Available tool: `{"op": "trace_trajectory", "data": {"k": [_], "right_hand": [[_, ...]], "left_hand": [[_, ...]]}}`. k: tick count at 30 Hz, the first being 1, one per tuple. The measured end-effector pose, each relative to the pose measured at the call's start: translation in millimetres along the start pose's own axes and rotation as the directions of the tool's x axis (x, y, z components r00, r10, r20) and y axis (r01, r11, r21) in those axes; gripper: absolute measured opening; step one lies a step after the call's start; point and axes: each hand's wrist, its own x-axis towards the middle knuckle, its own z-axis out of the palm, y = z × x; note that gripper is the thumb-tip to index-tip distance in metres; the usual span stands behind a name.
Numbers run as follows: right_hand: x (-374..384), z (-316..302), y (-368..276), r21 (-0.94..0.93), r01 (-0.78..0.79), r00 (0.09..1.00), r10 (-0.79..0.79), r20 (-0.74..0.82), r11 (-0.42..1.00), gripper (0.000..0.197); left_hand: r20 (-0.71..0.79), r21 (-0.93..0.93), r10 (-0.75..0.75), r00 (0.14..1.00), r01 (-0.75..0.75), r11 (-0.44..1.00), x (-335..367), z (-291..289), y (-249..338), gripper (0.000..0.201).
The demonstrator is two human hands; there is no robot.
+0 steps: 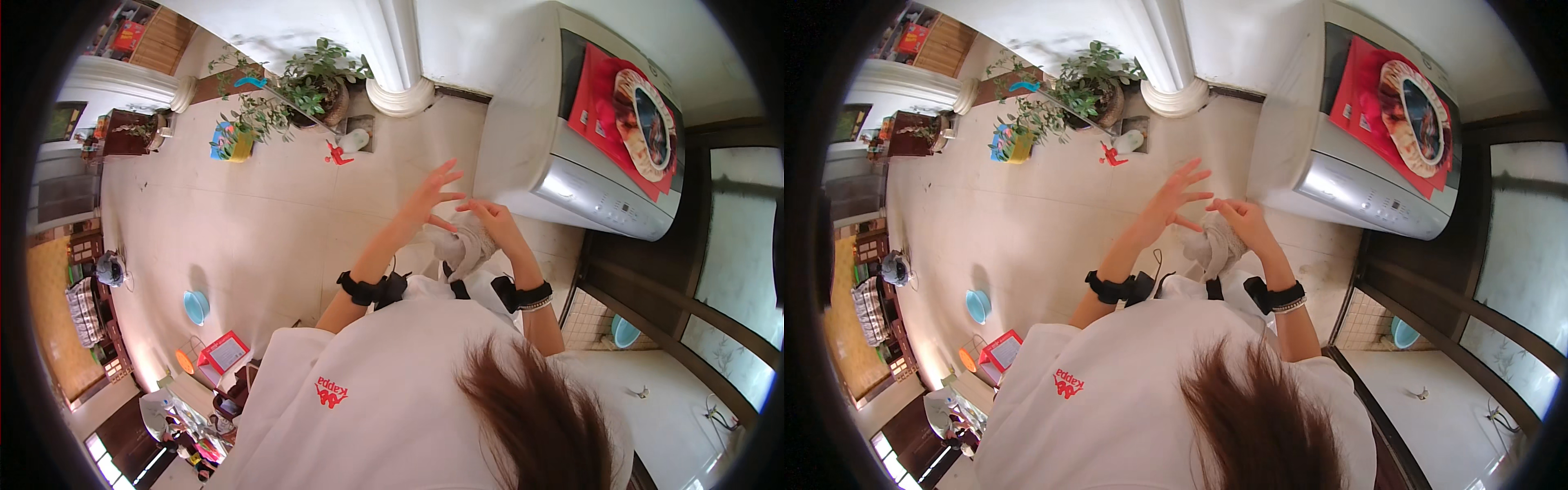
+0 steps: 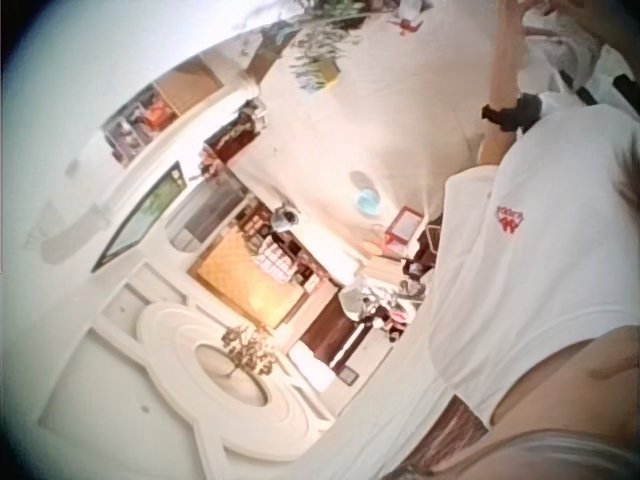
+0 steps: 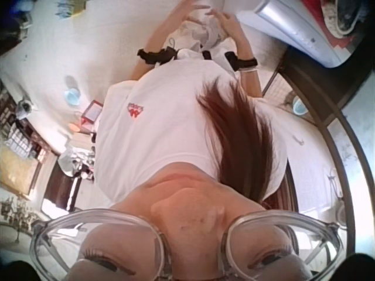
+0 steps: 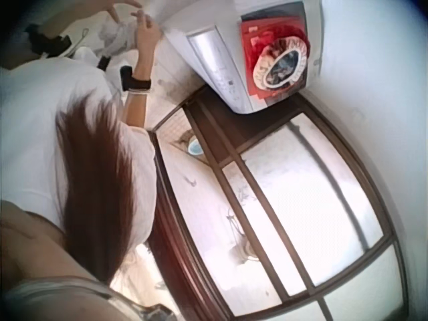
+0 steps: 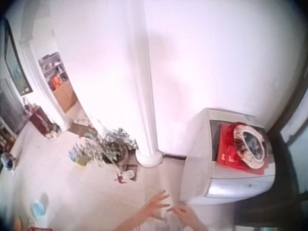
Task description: The person washes a rag in a sink, wrings it out, and then moves to a living area to spray a plant with a bottle and handle a pot containing debris.
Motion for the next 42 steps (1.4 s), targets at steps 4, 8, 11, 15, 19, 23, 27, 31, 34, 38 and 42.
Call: {"op": "trace_trajectory", "data": {"k": [4, 8, 11, 15, 19, 23, 27, 31, 34, 38, 42], "right_hand": [[16.4, 43.8, -25.3, 0.146, -0.034, 0.977, 0.003, 0.211, 0.989, 0.02], [40.6, 68.3, -23.8, 0.089, 0.02, 0.977, -0.038, 0.209, 0.996, 0.018], [65.0, 77.9, -15.0, -0.19, 0.096, 0.994, -0.083, 0.073, 0.977, 0.018], [92.8, 63.3, 0.6, -0.365, -0.019, 0.983, -0.051, -0.179, 0.931, 0.024], [123.6, 39.3, 4.5, -0.578, -0.128, 0.931, -0.103, -0.35, 0.806, 0.044], [151.6, 19.5, -4.4, -0.554, -0.292, 0.919, 0.069, -0.388, 0.779, 0.066], [181.6, 11.0, -3.0, -0.517, -0.312, 0.91, 0.093, -0.405, 0.798, 0.066], [197.3, 14.0, -12.3, -0.479, -0.312, 0.904, 0.1, -0.417, 0.821, 0.062], [210.9, 11.6, -10.8, -0.496, -0.303, 0.907, 0.087, -0.411, 0.814, 0.056], [220.2, 24.0, -22.7, -0.519, -0.283, 0.896, 0.028, -0.444, 0.807, 0.045], [227.2, 27.8, -23.5, -0.498, -0.258, 0.893, 0.008, -0.45, 0.828, 0.036]], "left_hand": [[-0.012, 0.037, -0.043, 0.999, 0.043, 0.998, -4.9, -34.9, 7.1, 0.066], [-0.108, 0.084, -0.054, 0.993, 0.064, 0.994, -11.5, -74.3, 14.1, 0.061], [-0.223, 0.349, -0.046, 0.974, 0.124, 0.929, -21.0, -130.1, 2.9, 0.057], [-0.423, 0.885, -0.141, 0.895, 0.442, 0.146, -46.3, -191.5, 15.8, 0.049], [-0.704, 0.71, -0.152, 0.694, 0.682, -0.175, -75.1, -262.3, 33.5, 0.044], [-0.661, 0.697, 0.015, 0.751, 0.606, 0.382, -72.0, -314.6, 51.6, 0.046], [-0.525, 0.816, 0.238, 0.817, 0.405, 0.412, -71.2, -367.5, 62.4, 0.055], [-0.547, 0.831, 0.103, 0.831, 0.524, 0.186, -57.7, -375.1, 78.9, 0.059], [-0.557, 0.823, 0.033, 0.83, 0.546, 0.158, -44.8, -416.8, 75.8, 0.061], [-0.603, 0.795, 0.053, 0.796, 0.594, 0.126, -41.7, -461.6, 88.1, 0.06], [-0.593, 0.805, 0.166, 0.788, 0.586, 0.095, -40.1, -520.9, 107.6, 0.059]]}}
